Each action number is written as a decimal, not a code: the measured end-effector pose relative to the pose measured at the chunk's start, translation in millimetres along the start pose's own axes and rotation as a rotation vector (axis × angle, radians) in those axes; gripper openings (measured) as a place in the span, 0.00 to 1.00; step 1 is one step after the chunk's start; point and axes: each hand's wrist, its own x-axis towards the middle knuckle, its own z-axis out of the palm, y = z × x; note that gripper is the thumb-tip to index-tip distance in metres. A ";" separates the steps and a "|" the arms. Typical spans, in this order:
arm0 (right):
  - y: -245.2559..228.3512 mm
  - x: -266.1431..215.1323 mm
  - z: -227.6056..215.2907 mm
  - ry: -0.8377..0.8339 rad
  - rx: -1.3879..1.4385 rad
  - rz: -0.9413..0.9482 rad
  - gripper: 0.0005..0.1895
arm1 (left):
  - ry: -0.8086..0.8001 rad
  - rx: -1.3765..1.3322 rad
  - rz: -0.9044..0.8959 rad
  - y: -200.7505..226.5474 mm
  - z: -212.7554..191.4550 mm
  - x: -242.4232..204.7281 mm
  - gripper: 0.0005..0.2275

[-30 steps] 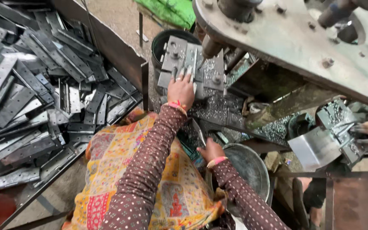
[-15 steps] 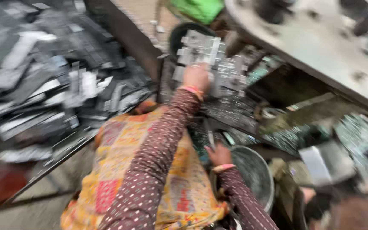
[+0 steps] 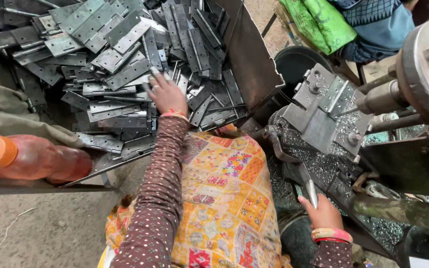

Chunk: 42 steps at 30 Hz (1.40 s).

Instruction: The person repeatedly picks up metal plates from a bin, places them into a press machine, and operates the lever to process them. They then remove the finished plates and return them to the bin.

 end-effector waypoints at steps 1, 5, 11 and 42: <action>-1.1 -1.5 -0.6 -0.004 0.019 0.019 0.29 | 0.005 -0.073 0.018 -4.5 6.9 2.9 0.10; 4.5 -1.0 3.9 0.012 -0.004 -0.004 0.28 | -0.089 -0.392 -0.005 -12.4 17.6 10.8 0.10; 34.2 20.0 27.2 0.154 -0.105 -0.202 0.30 | 0.055 -0.959 0.171 -0.8 -81.3 -11.7 0.12; 0.8 12.6 28.3 0.087 -0.114 -0.104 0.31 | 0.065 -0.564 1.254 186.6 -157.3 -158.4 0.19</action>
